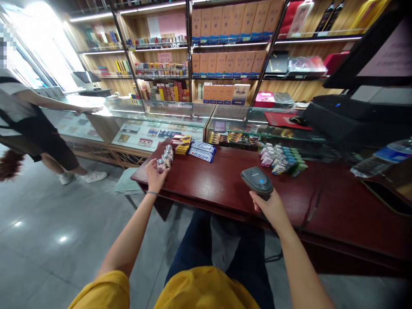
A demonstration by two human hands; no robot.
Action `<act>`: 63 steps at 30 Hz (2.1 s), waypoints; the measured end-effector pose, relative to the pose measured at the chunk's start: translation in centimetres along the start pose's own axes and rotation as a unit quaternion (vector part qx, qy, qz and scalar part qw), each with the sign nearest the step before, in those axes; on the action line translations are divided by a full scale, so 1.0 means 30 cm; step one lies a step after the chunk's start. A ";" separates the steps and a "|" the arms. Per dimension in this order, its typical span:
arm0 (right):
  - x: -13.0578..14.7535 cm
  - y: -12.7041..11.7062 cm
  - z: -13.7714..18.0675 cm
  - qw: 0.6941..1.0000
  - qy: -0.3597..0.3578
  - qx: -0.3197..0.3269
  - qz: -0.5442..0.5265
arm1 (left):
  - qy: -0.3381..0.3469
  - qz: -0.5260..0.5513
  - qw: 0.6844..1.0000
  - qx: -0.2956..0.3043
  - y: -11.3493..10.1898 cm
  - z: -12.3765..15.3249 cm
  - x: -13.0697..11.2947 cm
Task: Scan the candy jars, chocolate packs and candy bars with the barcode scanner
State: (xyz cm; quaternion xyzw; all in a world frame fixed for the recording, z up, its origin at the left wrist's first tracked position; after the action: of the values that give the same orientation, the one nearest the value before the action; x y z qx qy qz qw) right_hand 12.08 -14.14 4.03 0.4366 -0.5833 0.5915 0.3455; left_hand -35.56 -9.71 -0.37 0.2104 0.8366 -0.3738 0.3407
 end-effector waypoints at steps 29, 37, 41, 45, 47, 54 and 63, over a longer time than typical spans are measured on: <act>-0.031 -0.160 0.086 0.997 0.010 -0.076 -0.030 | -0.052 0.537 0.762 0.359 0.642 0.157 -0.614; -0.033 -0.218 0.134 0.992 0.034 -0.116 -0.025 | -0.134 0.614 0.655 0.419 0.859 0.235 -0.750; -0.046 -0.232 0.146 0.994 0.034 -0.104 -0.012 | -0.157 0.630 0.642 0.408 0.895 0.247 -0.747; -0.054 -0.229 0.160 0.997 0.031 -0.076 0.006 | -0.162 0.633 0.647 0.394 0.891 0.240 -0.724; -0.054 -0.224 0.167 0.998 0.027 -0.056 0.018 | -0.162 0.637 0.647 0.386 0.890 0.236 -0.718; -0.049 -0.207 0.183 0.997 0.035 -0.033 0.062 | -0.155 0.648 0.644 0.376 0.898 0.237 -0.724; -0.045 -0.241 0.190 0.996 0.036 -0.079 0.019 | -0.152 0.599 0.676 0.400 0.889 0.242 -0.720</act>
State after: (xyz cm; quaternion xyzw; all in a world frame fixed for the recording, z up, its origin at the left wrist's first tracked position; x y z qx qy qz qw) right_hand 19.88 -19.09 5.25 0.3754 -0.6232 0.5656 0.3883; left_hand -1.71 -0.55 -1.05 0.7232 0.2379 -0.4157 0.4975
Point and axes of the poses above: each hand's wrist, its own z-axis away from the middle knuckle, its own y-axis out of the palm, x = y × z, the point moved 4 cm from there along -z, towards the middle knuckle, and after that the axes turned 10 degrees about x, right-handed, at the moved point
